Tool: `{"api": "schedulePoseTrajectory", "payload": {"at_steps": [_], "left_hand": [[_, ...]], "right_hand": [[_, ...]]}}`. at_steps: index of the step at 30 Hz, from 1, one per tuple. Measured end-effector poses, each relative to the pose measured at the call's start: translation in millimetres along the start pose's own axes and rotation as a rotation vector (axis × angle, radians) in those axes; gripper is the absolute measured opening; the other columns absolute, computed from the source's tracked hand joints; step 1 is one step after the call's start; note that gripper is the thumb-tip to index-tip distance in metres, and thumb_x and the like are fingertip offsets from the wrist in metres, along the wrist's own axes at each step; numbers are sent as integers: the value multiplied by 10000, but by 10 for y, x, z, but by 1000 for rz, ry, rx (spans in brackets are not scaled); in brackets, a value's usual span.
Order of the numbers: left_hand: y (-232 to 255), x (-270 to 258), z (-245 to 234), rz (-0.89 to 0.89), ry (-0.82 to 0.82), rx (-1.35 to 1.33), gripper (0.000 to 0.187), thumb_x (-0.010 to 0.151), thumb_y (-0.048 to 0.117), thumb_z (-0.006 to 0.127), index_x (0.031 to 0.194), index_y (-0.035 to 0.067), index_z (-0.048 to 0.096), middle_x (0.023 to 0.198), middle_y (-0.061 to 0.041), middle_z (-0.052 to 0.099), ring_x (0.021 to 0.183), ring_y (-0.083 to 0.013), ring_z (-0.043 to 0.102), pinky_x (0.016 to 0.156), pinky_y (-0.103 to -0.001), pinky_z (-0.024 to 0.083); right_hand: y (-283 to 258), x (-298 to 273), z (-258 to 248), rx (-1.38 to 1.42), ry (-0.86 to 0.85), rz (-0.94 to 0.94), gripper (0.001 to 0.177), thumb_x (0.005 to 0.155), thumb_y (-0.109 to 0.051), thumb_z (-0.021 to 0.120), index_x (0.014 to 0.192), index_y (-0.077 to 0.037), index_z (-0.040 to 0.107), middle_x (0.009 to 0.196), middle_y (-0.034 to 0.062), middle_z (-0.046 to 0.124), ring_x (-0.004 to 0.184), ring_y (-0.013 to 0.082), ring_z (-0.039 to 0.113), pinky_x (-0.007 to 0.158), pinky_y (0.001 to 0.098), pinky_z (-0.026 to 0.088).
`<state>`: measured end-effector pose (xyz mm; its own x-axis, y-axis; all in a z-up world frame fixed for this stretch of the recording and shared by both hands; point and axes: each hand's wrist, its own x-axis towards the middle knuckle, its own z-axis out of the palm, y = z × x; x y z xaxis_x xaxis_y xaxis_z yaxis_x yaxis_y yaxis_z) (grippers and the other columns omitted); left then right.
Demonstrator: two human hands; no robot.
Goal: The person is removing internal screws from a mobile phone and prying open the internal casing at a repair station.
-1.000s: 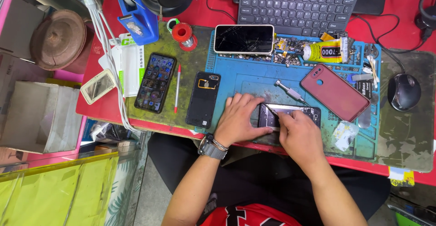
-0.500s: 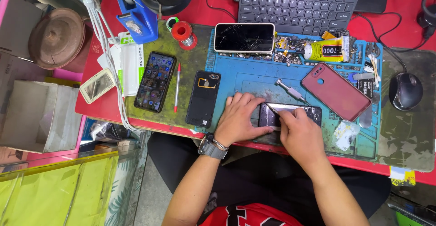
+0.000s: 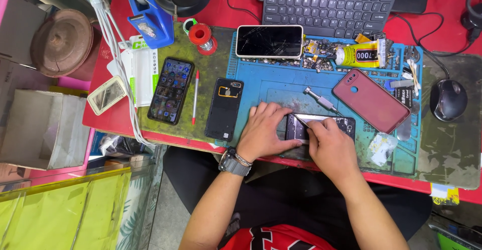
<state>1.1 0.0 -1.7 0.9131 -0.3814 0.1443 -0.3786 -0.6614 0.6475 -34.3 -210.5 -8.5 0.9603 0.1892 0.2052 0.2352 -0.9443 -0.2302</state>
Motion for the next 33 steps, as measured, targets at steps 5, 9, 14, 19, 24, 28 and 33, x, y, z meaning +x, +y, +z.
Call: {"api": "schedulePoseTrajectory", "payload": {"at_steps": [5,9,14,19,24,28,33], "left_hand": [[41,8,-54,-13,-18,-13,799,650,606,826,1252,110,657,1084,-55,589,1059,-255,517,912,-393,356],[18,6,-25,-9,-5,-4,803,637,612,830,1242,115,651,1086,-52,586,1067,-256,518,913,-394,360],[25,0,-31,-17,-10,-2,807,626,616,834,1233,117,651,1088,-51,589,1074,-258,521,922,-398,362],[1,-7,-5,-6,10,1,804,616,615,840,1212,108,653,1072,-51,584,1064,-258,521,915,-393,367],[0,-11,-1,-2,26,-8,805,613,615,842,1204,102,650,1072,-57,587,1069,-263,526,918,-396,370],[-5,-10,2,-4,31,-22,786,619,608,847,1179,93,649,1059,-61,587,1061,-263,526,910,-392,369],[-6,-8,-7,-2,25,-19,786,628,618,844,1172,86,648,1054,-65,588,1059,-265,527,904,-394,370]], "right_hand": [[80,-3,157,-104,-53,-32,179,1005,-335,605,1050,-231,744,787,-34,623,835,242,732,649,360,596],[-23,36,-3,-24,-116,5,237,950,-308,626,1168,-227,675,858,16,634,767,326,734,654,457,611],[24,47,-43,104,-61,0,162,941,-248,645,1098,-270,679,896,5,557,736,395,710,632,516,603],[122,67,74,-122,-55,-33,180,961,-244,607,1073,-257,747,837,0,606,907,283,715,687,413,594],[5,72,0,-91,-72,-27,257,921,-259,627,1173,-225,665,866,1,604,820,282,719,656,418,602],[-35,97,-139,98,-82,-1,169,945,-199,622,1111,-222,649,950,27,539,722,409,709,608,510,604],[52,114,-8,40,-87,-33,140,974,-269,620,1084,-242,704,845,-2,561,817,335,711,631,456,588]]}}
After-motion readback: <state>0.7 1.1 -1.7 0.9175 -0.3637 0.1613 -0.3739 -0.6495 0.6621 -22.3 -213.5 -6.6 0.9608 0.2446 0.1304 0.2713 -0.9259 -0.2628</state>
